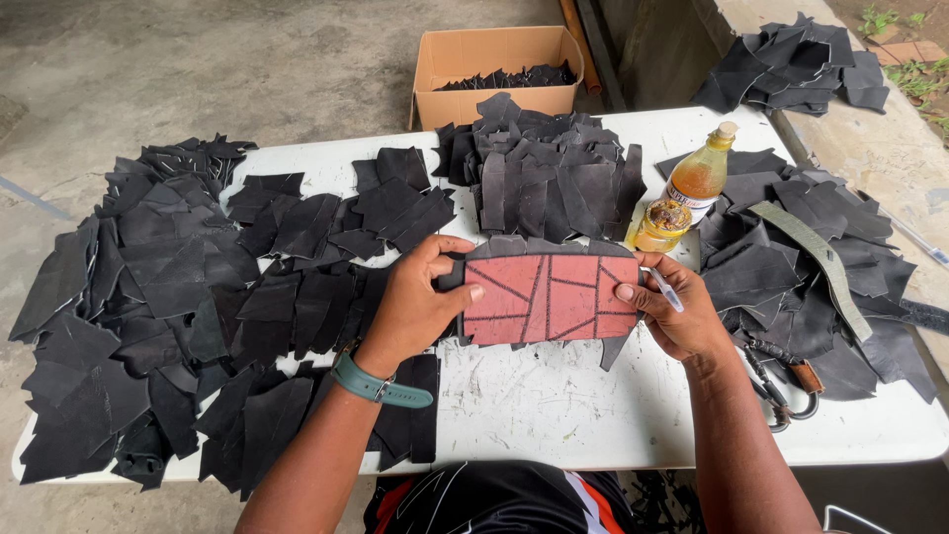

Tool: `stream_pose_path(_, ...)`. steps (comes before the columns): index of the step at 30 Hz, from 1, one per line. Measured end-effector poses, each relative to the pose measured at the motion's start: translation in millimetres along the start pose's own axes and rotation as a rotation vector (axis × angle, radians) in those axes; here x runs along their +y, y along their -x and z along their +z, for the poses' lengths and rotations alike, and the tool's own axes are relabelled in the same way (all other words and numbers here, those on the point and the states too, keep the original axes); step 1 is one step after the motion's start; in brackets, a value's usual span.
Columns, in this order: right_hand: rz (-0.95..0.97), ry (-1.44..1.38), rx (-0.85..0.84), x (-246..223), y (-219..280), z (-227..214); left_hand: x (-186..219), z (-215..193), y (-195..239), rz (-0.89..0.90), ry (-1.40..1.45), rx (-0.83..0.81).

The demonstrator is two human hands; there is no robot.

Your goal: The person places a red patterned template on a black material piece and uses a white marker to trace the pattern. They then remove the template and repeat the process on another black material piece.

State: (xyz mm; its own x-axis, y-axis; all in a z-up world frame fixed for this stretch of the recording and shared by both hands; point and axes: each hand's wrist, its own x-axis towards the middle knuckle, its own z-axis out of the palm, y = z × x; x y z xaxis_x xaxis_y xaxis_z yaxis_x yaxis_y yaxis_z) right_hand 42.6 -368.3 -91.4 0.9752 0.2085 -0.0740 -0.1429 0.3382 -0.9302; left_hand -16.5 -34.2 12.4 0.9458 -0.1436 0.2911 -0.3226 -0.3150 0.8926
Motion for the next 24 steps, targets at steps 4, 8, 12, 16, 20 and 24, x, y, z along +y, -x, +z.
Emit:
stream_pose_path(4,-0.005,-0.012,-0.011,-4,0,3,-1,-1,-4,-0.086,-0.011,0.036)
stream_pose_path(8,0.007,0.004,-0.001,-2,4,3,-7,0,-2,-0.132,-0.079,0.068)
stream_pose_path(12,0.012,-0.010,-0.007,-3,1,5,-19,-1,-5,-0.090,0.067,0.061)
stream_pose_path(16,0.019,-0.017,-0.015,-5,0,3,-34,-1,-5,-0.148,0.146,0.064)
stream_pose_path(20,0.029,-0.007,-0.023,-5,0,11,-51,-5,-3,-0.182,0.248,0.054)
stream_pose_path(24,-0.002,-0.011,-0.034,-6,5,10,-65,-4,-3,-0.202,0.438,0.045)
